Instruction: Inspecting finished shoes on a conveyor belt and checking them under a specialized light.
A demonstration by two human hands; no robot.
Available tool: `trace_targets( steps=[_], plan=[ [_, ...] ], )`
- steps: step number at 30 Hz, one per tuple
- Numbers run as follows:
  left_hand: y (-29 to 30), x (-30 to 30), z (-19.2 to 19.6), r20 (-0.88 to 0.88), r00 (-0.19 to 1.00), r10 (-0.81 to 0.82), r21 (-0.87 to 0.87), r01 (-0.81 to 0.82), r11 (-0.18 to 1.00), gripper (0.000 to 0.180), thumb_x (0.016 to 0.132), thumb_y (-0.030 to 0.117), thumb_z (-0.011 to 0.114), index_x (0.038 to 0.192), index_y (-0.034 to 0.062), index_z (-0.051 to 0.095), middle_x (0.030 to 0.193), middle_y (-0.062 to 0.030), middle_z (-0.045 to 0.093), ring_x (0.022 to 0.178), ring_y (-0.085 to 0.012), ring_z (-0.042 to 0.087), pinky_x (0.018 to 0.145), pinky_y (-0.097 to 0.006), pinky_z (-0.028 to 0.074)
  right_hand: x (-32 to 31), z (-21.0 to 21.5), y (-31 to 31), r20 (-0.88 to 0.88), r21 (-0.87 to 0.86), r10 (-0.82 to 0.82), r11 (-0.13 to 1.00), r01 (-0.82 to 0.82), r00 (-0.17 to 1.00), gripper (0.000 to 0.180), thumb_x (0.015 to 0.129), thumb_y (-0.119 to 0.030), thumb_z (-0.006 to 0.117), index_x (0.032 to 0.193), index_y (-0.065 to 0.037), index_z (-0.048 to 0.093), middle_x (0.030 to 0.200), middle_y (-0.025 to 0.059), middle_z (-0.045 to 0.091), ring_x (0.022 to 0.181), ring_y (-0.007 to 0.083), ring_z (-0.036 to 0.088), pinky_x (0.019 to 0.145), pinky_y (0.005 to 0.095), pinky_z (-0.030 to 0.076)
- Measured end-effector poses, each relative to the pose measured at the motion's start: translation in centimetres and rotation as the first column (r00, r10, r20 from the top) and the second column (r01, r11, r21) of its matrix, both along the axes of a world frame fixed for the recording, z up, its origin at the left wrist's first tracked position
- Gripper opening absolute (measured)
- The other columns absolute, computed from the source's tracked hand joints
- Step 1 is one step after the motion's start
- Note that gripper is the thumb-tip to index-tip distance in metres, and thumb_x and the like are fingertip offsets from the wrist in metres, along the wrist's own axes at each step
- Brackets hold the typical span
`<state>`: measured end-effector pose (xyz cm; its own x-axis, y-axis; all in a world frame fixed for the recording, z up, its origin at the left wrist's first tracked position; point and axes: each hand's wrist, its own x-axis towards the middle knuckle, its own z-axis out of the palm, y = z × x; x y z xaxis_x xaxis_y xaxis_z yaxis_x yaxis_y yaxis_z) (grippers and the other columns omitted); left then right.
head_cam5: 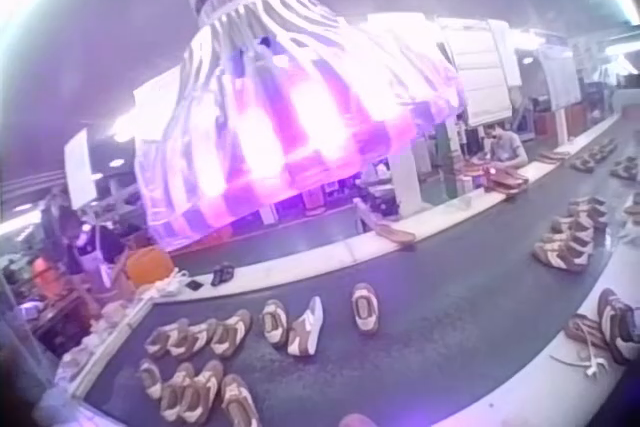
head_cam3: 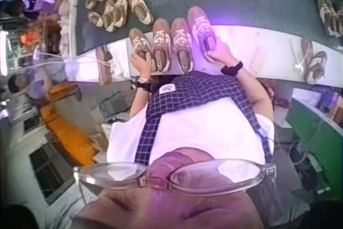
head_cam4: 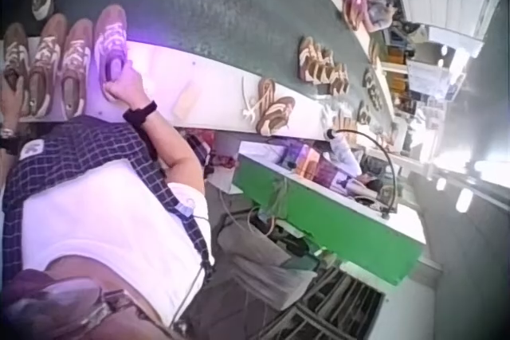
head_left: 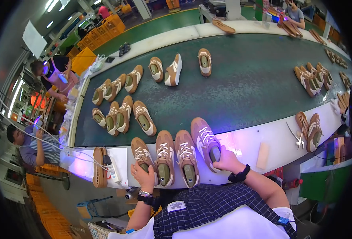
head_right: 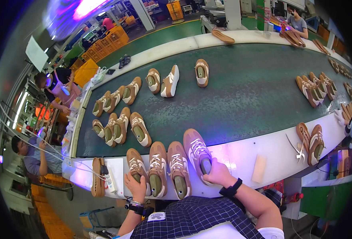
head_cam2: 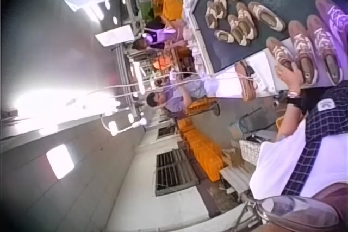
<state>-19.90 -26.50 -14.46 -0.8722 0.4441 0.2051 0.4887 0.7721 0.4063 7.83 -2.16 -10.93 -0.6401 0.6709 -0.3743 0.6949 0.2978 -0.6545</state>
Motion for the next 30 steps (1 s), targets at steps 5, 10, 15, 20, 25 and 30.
trace_targets(
  steps=[5,10,15,20,25,30],
  plan=[
    [-1.6,-1.1,-1.3,0.262,0.96,-0.097,0.23,0.036,0.973,0.08,0.074,0.014,0.068,0.142,-0.0034,0.027,0.131,-0.0307,0.046,0.121,-0.0456,0.046,0.103,-0.046,0.037,0.8,0.9,-3.1,0.048,0.02,0.019,1.0,-0.02,0.999,0.076,0.064,-0.041,0.073,0.107,0.015,0.044,0.086,0.0306,0.063,0.079,0.0451,0.065,0.072,0.0464,0.053],
    [-3.0,-2.0,-0.7,0.293,0.933,-0.21,0.258,0.135,0.957,0.078,0.073,0.012,0.066,0.142,-0.0014,0.03,0.13,-0.0288,0.049,0.119,-0.0435,0.049,0.102,-0.045,0.039,-0.7,1.0,-6.2,-0.053,-0.137,-0.005,0.991,-0.002,0.999,0.088,0.064,-0.053,0.075,0.11,0.015,0.044,0.095,0.0316,0.062,0.088,0.0428,0.065,0.078,0.0437,0.052],
    [-4.7,-3.4,-1.8,0.283,0.9,-0.332,0.34,0.229,0.912,0.083,0.069,0.011,0.069,0.142,0.0008,0.031,0.129,-0.0231,0.049,0.12,-0.0358,0.049,0.103,-0.039,0.038,-2.5,-0.2,-7.8,-0.21,-0.164,-0.073,0.986,0.039,0.975,0.081,0.064,-0.046,0.075,0.113,0.011,0.047,0.095,0.0276,0.063,0.085,0.0389,0.065,0.077,0.0431,0.052],
    [-4.0,-3.5,-2.7,0.214,0.908,-0.36,0.506,0.212,0.836,0.07,0.07,0.016,0.072,0.132,-0.0013,0.045,0.12,-0.0184,0.057,0.113,-0.0291,0.054,0.099,-0.037,0.041,-3.8,-0.9,-8.2,-0.31,-0.135,-0.081,0.99,0.04,0.947,0.059,0.064,-0.042,0.075,0.091,0.008,0.061,0.074,0.0231,0.064,0.067,0.0342,0.065,0.061,0.0439,0.052],
    [-2.6,-2.0,-0.8,0.219,0.931,-0.291,0.366,0.198,0.909,0.064,0.072,0.014,0.071,0.13,-0.0021,0.047,0.119,-0.0187,0.057,0.111,-0.0286,0.055,0.097,-0.037,0.042,-3.8,-0.9,-8.4,-0.224,-0.174,-0.064,0.985,0.025,0.972,0.076,0.064,-0.046,0.077,0.104,0.014,0.05,0.091,0.0297,0.062,0.083,0.0377,0.065,0.072,0.0425,0.051],
    [-0.2,0.7,1.9,0.22,0.938,-0.267,0.322,0.189,0.928,0.058,0.075,0.013,0.069,0.128,-0.0029,0.049,0.118,-0.019,0.058,0.108,-0.0281,0.056,0.094,-0.037,0.044,-3.0,-2.6,-6.4,-0.24,-0.279,0.076,0.949,-0.143,0.968,0.077,0.068,-0.049,0.076,0.106,0.012,0.049,0.098,0.0282,0.063,0.089,0.0384,0.064,0.077,0.0418,0.05]
  ],
)
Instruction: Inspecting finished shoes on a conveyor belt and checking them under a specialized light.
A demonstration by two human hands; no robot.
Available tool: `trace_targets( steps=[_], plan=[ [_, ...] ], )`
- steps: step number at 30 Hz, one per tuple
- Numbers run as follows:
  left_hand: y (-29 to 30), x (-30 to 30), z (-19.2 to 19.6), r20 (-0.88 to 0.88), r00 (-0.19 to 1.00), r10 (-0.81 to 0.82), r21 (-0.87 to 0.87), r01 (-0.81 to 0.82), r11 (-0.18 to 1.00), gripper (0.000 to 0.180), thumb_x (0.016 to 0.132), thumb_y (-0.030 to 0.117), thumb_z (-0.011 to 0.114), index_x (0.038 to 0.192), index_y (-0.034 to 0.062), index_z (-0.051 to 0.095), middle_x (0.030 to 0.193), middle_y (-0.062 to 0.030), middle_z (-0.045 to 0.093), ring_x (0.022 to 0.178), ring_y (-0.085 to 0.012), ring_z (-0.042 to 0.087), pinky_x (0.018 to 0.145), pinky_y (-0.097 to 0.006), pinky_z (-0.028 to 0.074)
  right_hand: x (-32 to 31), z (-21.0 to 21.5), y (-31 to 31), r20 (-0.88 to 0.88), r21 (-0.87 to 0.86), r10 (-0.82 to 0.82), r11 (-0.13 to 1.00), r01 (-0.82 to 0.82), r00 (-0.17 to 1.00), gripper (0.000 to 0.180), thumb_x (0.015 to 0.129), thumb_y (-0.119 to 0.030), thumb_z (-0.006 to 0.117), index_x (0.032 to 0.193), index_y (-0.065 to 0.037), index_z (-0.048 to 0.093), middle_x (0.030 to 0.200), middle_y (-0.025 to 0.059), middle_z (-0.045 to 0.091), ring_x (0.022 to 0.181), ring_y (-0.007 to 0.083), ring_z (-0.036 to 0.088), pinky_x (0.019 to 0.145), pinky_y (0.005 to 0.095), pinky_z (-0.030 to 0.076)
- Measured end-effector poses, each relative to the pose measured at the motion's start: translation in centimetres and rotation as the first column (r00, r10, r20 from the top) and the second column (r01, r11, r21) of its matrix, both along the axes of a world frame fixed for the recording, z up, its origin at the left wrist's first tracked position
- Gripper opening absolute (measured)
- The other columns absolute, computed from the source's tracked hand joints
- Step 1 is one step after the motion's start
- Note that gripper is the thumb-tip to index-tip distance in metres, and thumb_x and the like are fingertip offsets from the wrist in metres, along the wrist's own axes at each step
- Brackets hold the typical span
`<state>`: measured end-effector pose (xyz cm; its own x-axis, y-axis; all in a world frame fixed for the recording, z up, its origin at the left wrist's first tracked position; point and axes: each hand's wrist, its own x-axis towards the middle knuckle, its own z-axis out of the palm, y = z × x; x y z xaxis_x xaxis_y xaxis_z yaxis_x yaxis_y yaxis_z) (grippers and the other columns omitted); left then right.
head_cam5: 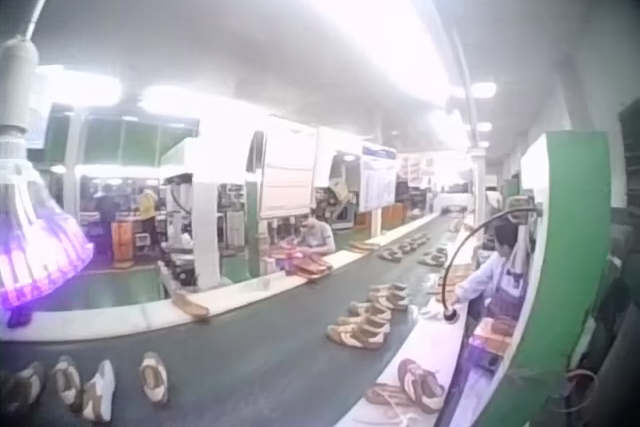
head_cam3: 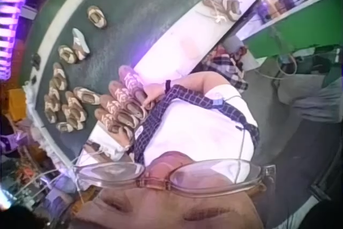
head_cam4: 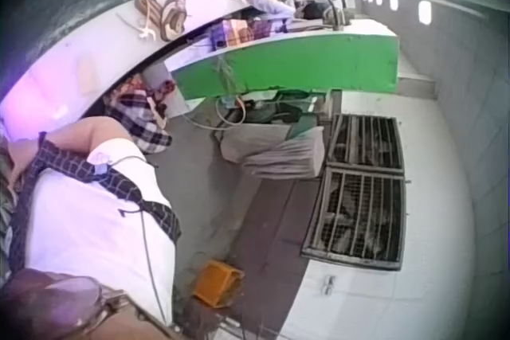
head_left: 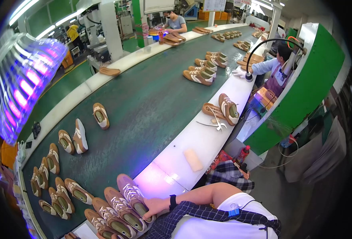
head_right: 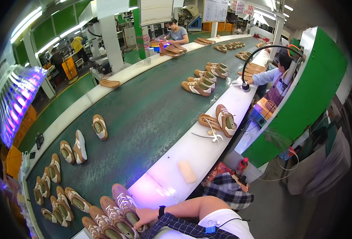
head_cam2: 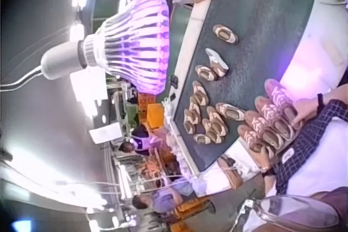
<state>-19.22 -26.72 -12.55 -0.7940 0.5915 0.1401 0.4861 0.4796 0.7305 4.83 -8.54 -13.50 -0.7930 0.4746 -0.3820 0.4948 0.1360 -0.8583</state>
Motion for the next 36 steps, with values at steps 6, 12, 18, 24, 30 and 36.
trace_targets(
  steps=[6,12,18,24,30,36],
  plan=[
    [3.5,3.1,2.7,-0.022,1.0,-0.004,-0.007,0.004,1.0,0.051,0.079,0.011,0.067,0.125,-0.0039,0.052,0.116,-0.0193,0.059,0.105,-0.0276,0.057,0.092,-0.037,0.045,1.5,-4.5,6.0,-0.066,-0.072,0.186,0.979,-0.191,0.98,0.06,0.07,-0.049,0.074,0.1,0.001,0.061,0.093,0.0165,0.067,0.079,0.0287,0.063,0.066,0.0389,0.049],
    [8.1,6.0,6.0,-0.027,0.999,-0.033,0.041,0.034,0.999,0.044,0.082,0.01,0.065,0.123,-0.0048,0.055,0.114,-0.0197,0.061,0.102,-0.027,0.058,0.089,-0.037,0.047,9.8,-4.2,20.4,0.056,0.302,-0.046,0.953,0.027,0.997,0.05,0.071,-0.046,0.072,0.088,0.001,0.066,0.077,0.0152,0.068,0.065,0.0273,0.063,0.059,0.0414,0.05],
    [15.4,11.0,5.5,0.134,0.959,-0.248,0.003,0.25,0.968,0.024,0.082,0.006,0.063,0.103,-0.0056,0.063,0.093,-0.0163,0.065,0.087,-0.0265,0.06,0.081,-0.036,0.048,23.0,2.0,35.3,0.188,0.435,-0.497,0.816,0.382,0.847,0.05,0.074,-0.042,0.071,0.099,0.001,0.067,0.097,0.0186,0.069,0.093,0.0325,0.065,0.081,0.0407,0.051],
    [21.6,13.9,3.0,0.18,0.685,-0.706,-0.29,0.722,0.628,0.032,0.083,0.015,0.064,0.109,-0.0044,0.06,0.105,-0.0213,0.063,0.096,-0.0333,0.059,0.088,-0.042,0.046,34.7,4.2,47.0,0.146,0.534,-0.824,0.532,0.658,0.547,0.059,0.067,-0.037,0.071,0.106,0.008,0.064,0.11,0.028,0.064,0.107,0.037,0.061,0.092,0.0405,0.049],
    [24.5,16.0,-0.3,0.432,0.711,-0.555,-0.475,0.703,0.53,0.04,0.091,0.024,0.06,0.123,0.0007,0.056,0.115,-0.0229,0.063,0.108,-0.0331,0.061,0.094,-0.039,0.047,42.9,2.7,55.8,0.024,0.666,-0.967,0.204,0.717,0.254,0.067,0.067,-0.031,0.072,0.117,0.009,0.054,0.119,0.027,0.057,0.114,0.0396,0.054,0.1,0.0399,0.044],
    [27.3,16.9,-2.7,0.415,0.731,-0.542,-0.53,0.678,0.509,0.04,0.092,0.027,0.058,0.121,-0.0006,0.057,0.112,-0.022,0.065,0.103,-0.0344,0.064,0.091,-0.039,0.049,48.7,-0.3,62.3,-0.055,0.699,-0.986,0.073,0.711,0.155,0.071,0.067,-0.026,0.073,0.123,0.007,0.047,0.137,0.0246,0.04,0.135,0.0391,0.029,0.112,0.0484,0.027]
  ],
)
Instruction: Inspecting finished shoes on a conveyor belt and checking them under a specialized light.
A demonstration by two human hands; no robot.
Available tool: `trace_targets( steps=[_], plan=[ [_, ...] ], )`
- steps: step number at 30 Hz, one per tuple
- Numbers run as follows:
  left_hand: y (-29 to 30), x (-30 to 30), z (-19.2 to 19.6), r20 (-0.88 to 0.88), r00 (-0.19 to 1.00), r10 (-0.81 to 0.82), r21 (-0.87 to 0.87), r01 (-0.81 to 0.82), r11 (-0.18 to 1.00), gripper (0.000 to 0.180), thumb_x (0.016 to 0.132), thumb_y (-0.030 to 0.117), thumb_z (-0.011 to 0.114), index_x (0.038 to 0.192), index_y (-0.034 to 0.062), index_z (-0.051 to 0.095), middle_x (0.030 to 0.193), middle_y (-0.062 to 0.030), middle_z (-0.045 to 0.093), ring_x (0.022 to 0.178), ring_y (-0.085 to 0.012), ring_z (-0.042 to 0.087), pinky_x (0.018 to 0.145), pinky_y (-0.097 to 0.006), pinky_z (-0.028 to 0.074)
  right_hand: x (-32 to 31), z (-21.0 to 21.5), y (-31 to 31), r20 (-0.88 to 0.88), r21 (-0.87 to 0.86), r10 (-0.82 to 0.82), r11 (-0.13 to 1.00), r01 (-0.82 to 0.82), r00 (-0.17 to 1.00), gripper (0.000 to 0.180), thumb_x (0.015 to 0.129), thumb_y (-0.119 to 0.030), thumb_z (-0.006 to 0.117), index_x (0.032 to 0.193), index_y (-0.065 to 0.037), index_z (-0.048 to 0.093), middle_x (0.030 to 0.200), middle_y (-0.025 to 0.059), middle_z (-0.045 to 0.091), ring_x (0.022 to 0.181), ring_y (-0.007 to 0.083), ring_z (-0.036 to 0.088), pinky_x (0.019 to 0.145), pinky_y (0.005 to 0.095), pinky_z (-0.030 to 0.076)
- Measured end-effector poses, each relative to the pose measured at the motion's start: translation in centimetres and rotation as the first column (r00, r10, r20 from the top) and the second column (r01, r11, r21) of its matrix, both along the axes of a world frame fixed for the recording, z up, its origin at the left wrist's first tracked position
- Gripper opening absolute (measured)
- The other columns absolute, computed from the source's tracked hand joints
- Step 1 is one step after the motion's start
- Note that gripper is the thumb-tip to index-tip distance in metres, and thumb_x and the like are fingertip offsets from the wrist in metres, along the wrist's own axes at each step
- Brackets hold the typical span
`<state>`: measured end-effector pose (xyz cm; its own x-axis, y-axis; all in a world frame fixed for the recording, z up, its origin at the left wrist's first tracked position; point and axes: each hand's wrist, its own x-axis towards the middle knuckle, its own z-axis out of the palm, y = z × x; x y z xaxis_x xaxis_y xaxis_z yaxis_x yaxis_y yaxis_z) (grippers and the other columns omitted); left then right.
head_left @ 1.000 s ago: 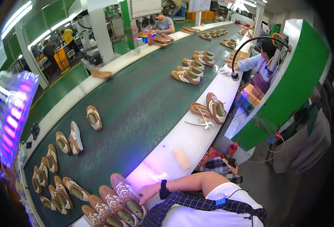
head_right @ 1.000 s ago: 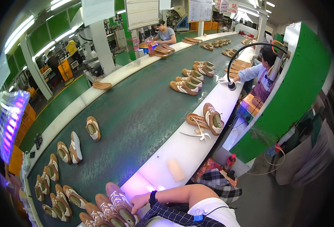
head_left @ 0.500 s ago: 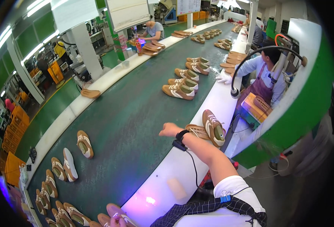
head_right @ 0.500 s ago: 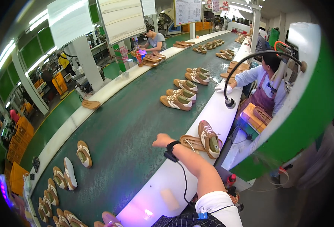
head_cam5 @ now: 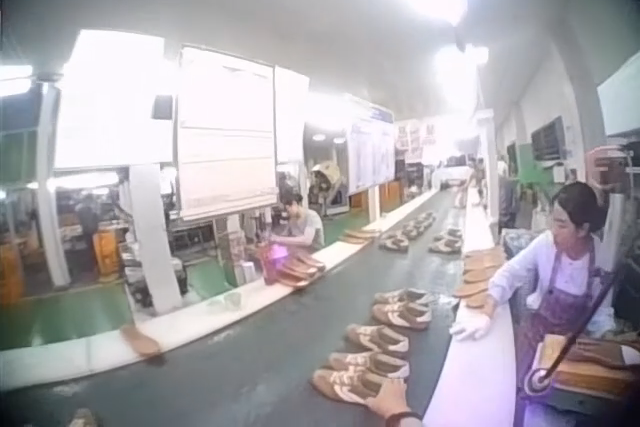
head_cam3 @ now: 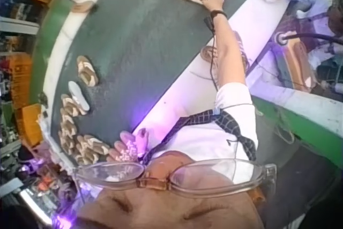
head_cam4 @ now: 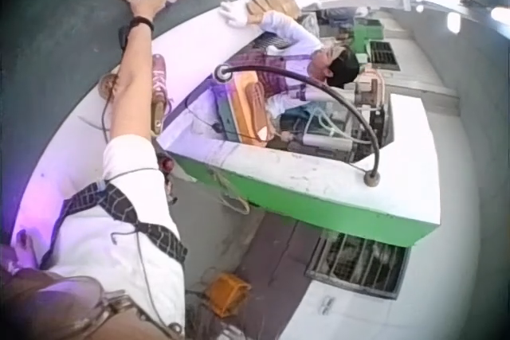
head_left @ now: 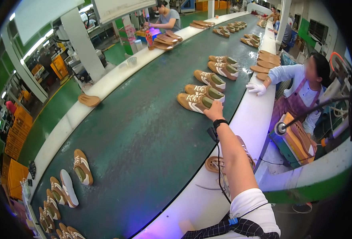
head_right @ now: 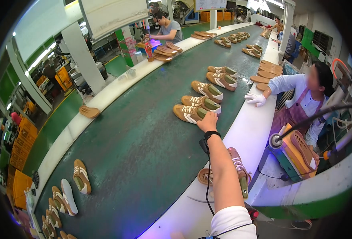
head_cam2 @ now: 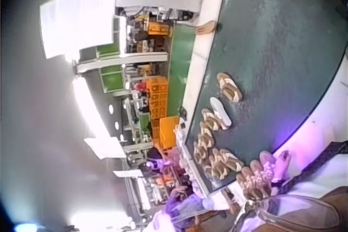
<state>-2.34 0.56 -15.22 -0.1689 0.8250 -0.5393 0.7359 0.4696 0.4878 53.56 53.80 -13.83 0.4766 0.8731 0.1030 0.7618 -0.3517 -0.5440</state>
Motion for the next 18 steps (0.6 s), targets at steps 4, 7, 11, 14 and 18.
trace_targets(
  steps=[4,7,11,14,18],
  plan=[
    [1.6,0.0,-1.0,-0.005,0.999,0.034,-0.071,-0.034,0.997,0.041,0.091,0.027,0.059,0.121,-0.0006,0.057,0.112,-0.0218,0.065,0.102,-0.0346,0.064,0.09,-0.04,0.049,1.3,-1.3,2.4,0.101,-0.021,-0.056,0.998,0.059,0.993,0.071,0.067,-0.025,0.073,0.125,0.004,0.046,0.14,0.0212,0.037,0.138,0.0377,0.024,0.113,0.0489,0.024],
    [2.6,-0.1,-1.7,-0.034,0.998,0.053,-0.124,-0.057,0.991,0.042,0.091,0.026,0.06,0.122,-0.0002,0.056,0.112,-0.0219,0.065,0.101,-0.0347,0.064,0.09,-0.04,0.049,1.4,-0.5,3.4,0.165,-0.138,-0.008,0.99,0.031,0.986,0.062,0.061,-0.028,0.073,0.114,0.0,0.059,0.118,0.0209,0.058,0.123,0.035,0.048,0.103,0.045,0.039],
    [3.4,0.0,-2.2,-0.057,0.996,0.063,-0.173,-0.072,0.982,0.043,0.09,0.026,0.06,0.124,0.0004,0.055,0.111,-0.0222,0.065,0.101,-0.0349,0.064,0.09,-0.04,0.05,1.3,1.1,4.5,0.115,-0.374,0.187,0.918,-0.132,0.976,0.064,0.053,-0.036,0.078,0.105,-0.002,0.067,0.096,0.0205,0.069,0.094,0.0339,0.067,0.082,0.039,0.054],
    [3.6,0.0,-2.5,-0.07,0.996,0.064,-0.2,-0.077,0.977,0.044,0.089,0.025,0.061,0.125,0.0008,0.054,0.111,-0.0223,0.065,0.1,-0.035,0.064,0.09,-0.04,0.05,0.1,-0.2,3.9,0.208,-0.259,0.123,0.964,-0.067,0.97,0.073,0.051,-0.033,0.079,0.114,0.0,0.06,0.101,0.0229,0.067,0.097,0.0335,0.066,0.084,0.0379,0.053],
    [3.4,-0.4,-3.2,-0.089,0.994,0.061,-0.21,-0.079,0.975,0.046,0.088,0.025,0.062,0.127,0.0014,0.053,0.111,-0.0226,0.065,0.1,-0.0352,0.065,0.089,-0.04,0.05,0.3,-1.1,3.7,-0.116,-0.219,0.113,0.966,-0.136,0.987,0.082,0.049,-0.023,0.081,0.12,0.003,0.05,0.105,0.0256,0.065,0.101,0.0358,0.064,0.087,0.0377,0.051]
  ],
)
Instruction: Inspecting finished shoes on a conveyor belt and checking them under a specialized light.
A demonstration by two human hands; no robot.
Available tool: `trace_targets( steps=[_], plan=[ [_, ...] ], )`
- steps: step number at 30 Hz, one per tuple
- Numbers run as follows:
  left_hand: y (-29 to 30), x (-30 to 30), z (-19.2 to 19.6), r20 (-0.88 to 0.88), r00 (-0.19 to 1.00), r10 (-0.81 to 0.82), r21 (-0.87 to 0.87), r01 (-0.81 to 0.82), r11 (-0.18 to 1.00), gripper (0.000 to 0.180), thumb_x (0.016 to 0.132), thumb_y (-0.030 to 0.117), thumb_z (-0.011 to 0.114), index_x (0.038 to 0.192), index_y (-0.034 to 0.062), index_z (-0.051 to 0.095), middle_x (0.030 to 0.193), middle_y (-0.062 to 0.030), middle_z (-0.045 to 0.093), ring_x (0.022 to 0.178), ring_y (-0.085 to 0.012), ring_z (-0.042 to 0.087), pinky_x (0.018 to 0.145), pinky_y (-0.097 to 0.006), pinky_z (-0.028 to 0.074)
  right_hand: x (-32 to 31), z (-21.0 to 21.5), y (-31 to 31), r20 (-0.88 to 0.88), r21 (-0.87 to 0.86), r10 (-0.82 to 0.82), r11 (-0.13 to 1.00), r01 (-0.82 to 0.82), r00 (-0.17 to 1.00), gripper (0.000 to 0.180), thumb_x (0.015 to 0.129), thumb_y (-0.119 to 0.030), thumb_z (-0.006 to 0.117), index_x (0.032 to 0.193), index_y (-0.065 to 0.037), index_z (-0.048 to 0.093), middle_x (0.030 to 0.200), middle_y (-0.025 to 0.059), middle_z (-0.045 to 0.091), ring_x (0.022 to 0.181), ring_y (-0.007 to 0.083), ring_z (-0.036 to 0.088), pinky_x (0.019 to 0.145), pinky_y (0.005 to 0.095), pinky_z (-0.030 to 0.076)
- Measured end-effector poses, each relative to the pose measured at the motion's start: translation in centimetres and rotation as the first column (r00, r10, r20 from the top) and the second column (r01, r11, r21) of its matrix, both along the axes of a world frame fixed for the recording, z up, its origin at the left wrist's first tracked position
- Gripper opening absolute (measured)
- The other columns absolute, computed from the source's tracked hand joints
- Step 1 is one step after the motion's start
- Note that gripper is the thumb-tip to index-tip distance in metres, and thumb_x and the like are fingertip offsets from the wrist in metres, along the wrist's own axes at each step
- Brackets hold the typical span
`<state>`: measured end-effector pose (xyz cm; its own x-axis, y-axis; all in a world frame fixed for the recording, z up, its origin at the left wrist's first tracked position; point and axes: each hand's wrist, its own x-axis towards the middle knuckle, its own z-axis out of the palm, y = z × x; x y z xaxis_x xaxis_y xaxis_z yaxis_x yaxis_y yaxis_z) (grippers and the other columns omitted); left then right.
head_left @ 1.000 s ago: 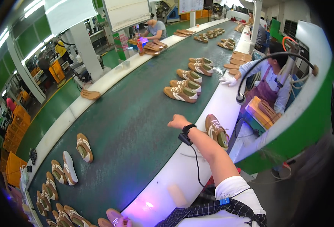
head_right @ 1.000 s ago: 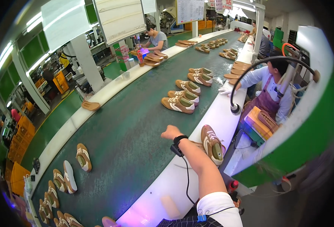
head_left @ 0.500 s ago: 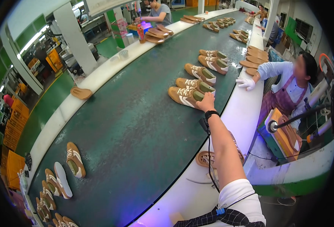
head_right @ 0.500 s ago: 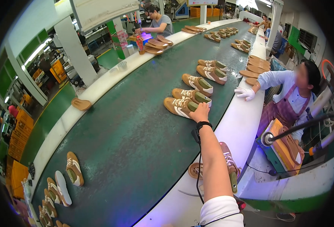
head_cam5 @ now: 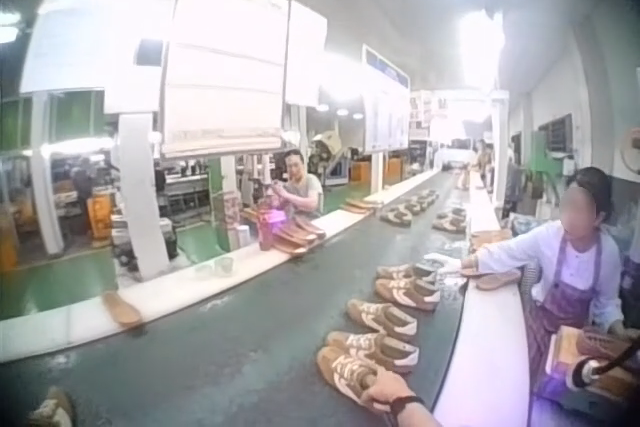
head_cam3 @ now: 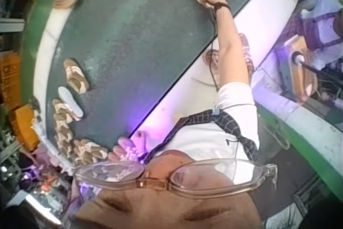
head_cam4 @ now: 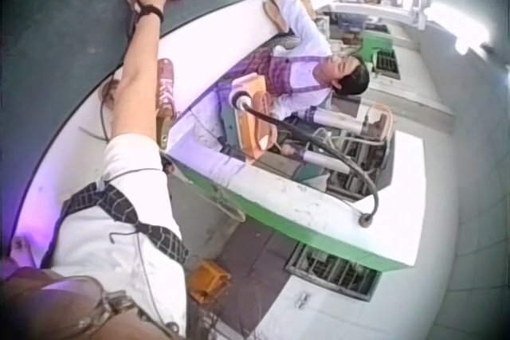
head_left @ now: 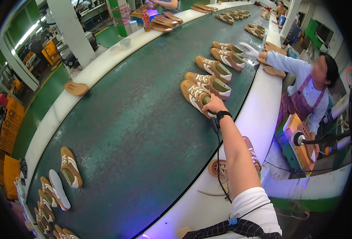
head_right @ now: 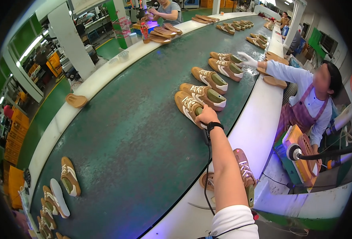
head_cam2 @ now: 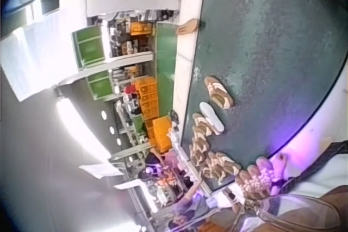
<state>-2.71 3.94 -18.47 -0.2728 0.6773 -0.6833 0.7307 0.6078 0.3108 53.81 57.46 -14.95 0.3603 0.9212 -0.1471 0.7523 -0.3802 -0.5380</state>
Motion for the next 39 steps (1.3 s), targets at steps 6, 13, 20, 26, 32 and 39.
trace_targets(
  steps=[6,13,20,26,32,39],
  plan=[
    [-0.9,-0.6,-1.9,-0.032,0.999,-0.015,0.009,0.015,1.0,0.049,0.087,0.024,0.063,0.129,0.0022,0.051,0.11,-0.0229,0.065,0.098,-0.0354,0.065,0.089,-0.04,0.05,-2.5,-0.3,-2.1,-0.021,-0.099,-0.076,0.992,0.074,0.997,0.088,0.053,-0.017,0.082,0.127,0.007,0.04,0.115,0.0287,0.061,0.109,0.0407,0.06,0.093,0.0407,0.048],
    [-2.2,-0.2,-1.3,0.052,0.988,0.147,0.16,-0.153,0.975,0.044,0.076,0.023,0.071,0.111,0.0018,0.057,0.097,-0.0161,0.066,0.09,-0.0268,0.063,0.081,-0.038,0.05,-8.7,-1.8,-9.7,-0.203,-0.095,-0.13,0.989,0.113,0.97,0.099,0.053,-0.026,0.084,0.127,0.016,0.034,0.12,0.029,0.058,0.112,0.037,0.059,0.097,0.0369,0.047],
    [-8.0,-2.2,2.4,0.253,0.965,0.076,0.464,-0.19,0.865,0.023,0.084,0.022,0.065,0.098,0.0027,0.06,0.075,-0.0067,0.062,0.068,-0.0157,0.058,0.062,-0.031,0.048,-19.0,-0.7,-21.2,-0.893,-0.183,-0.074,0.961,-0.209,0.445,0.036,0.071,-0.01,0.068,0.103,0.003,0.062,0.091,0.01,0.066,0.079,0.023,0.065,0.073,0.0366,0.054],
    [-14.6,-4.9,10.5,0.131,0.97,0.207,0.814,-0.225,0.535,0.017,0.082,0.011,0.065,0.096,0.0022,0.063,0.083,-0.0109,0.065,0.076,-0.0229,0.064,0.069,-0.034,0.05,-29.6,3.6,-34.9,-0.914,-0.173,0.065,0.829,-0.532,0.4,0.024,0.071,-0.013,0.069,0.092,-0.003,0.063,0.084,0.0048,0.065,0.075,0.0185,0.063,0.071,0.0325,0.052],
    [-22.4,-8.5,15.1,-0.019,0.875,0.483,0.952,-0.133,0.277,0.019,0.075,0.005,0.066,0.094,0.0015,0.063,0.095,-0.0143,0.063,0.09,-0.0308,0.06,0.079,-0.037,0.047,-40.7,6.5,-48.0,-0.926,0.01,0.318,0.561,-0.828,0.204,0.053,0.063,-0.01,0.074,0.113,0.001,0.059,0.102,0.008,0.065,0.087,0.0193,0.064,0.08,0.0321,0.052],
    [-33.3,-14.9,9.3,-0.171,0.567,0.806,0.844,-0.338,0.417,0.07,0.069,0.02,0.072,0.128,-0.0025,0.043,0.128,-0.0294,0.043,0.12,-0.046,0.04,0.104,-0.052,0.032,-47.8,4.4,-60.0,-0.375,-0.146,0.794,0.459,-0.876,0.478,0.098,0.056,-0.045,0.083,0.12,0.012,0.036,0.106,0.03,0.06,0.097,0.0385,0.064,0.084,0.0403,0.051]
  ],
)
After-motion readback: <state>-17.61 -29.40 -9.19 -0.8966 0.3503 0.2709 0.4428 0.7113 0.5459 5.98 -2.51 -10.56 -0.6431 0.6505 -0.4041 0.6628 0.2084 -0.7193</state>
